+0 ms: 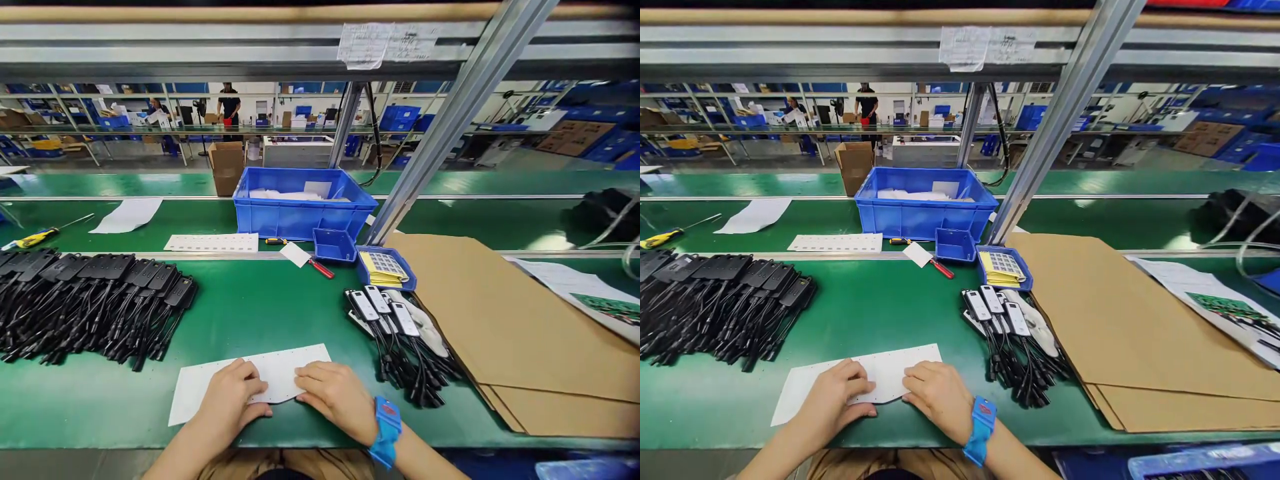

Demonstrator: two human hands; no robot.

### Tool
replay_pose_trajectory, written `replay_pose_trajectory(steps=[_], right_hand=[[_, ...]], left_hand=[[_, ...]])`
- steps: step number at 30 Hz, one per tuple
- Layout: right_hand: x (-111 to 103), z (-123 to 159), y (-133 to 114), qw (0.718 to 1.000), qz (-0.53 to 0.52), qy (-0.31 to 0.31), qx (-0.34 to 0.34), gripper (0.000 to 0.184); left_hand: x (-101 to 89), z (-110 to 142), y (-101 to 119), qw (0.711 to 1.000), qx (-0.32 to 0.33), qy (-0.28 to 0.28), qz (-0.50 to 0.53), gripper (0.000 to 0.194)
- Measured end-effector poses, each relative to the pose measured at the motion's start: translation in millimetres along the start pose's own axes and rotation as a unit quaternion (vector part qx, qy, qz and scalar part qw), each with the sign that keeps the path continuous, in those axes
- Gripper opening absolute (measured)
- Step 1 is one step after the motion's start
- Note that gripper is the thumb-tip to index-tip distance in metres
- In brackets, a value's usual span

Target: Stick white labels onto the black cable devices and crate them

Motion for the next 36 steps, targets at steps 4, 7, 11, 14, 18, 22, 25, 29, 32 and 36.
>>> replay_pose_trajectory(steps=[4,7,11,14,18,22,25,29,32,36], right_hand=[[-5,-3,2,0.994,-0.079,-0.010,0.078,0.005],[-9,-9,4,0.979,-0.154,-0.011,0.136,0.007],[-15,-18,7,0.960,-0.221,-0.026,0.172,0.012],[-17,-22,7,0.954,-0.224,-0.045,0.196,0.012],[-18,-28,8,0.948,-0.210,-0.072,0.228,0.011],[-22,-34,11,0.944,-0.197,-0.109,0.241,0.012],[-25,-36,14,0.946,-0.207,-0.125,0.216,0.014],[-24,-38,14,0.943,-0.201,-0.143,0.223,0.013],[-19,-37,12,0.948,-0.159,-0.148,0.234,0.014],[-18,-34,13,0.963,-0.132,-0.159,0.175,0.016]], left_hand=[[-9.3,-4,3,0.988,-0.084,-0.062,0.110,0.015],[-18.8,-7,6,0.974,-0.115,-0.104,0.164,0.005],[-25.5,-9,8,0.968,-0.122,-0.128,0.180,0.018],[-25.5,-10,8,0.972,-0.127,-0.123,0.156,0.021],[-26.1,-11,8,0.973,-0.138,-0.122,0.137,0.021],[-30.9,-12,12,0.978,-0.138,-0.121,0.101,0.023],[-33.2,-12,17,0.983,-0.138,-0.114,0.052,0.024],[-33.5,-12,19,0.982,-0.136,-0.125,0.034,0.022],[-32.9,-10,16,0.982,-0.134,-0.130,0.034,0.021],[-25.8,-1,15,0.993,-0.091,-0.079,-0.002,0.022]])
Point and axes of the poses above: each hand's wrist, its own z-axis away from the middle knuckle, its own x-axis out of the palm, y = z × x, the point moved 1 cm from there along -z, towards the middle knuckle, and after that the axes turned 14 degrees about -x, right-handed, at the moved point
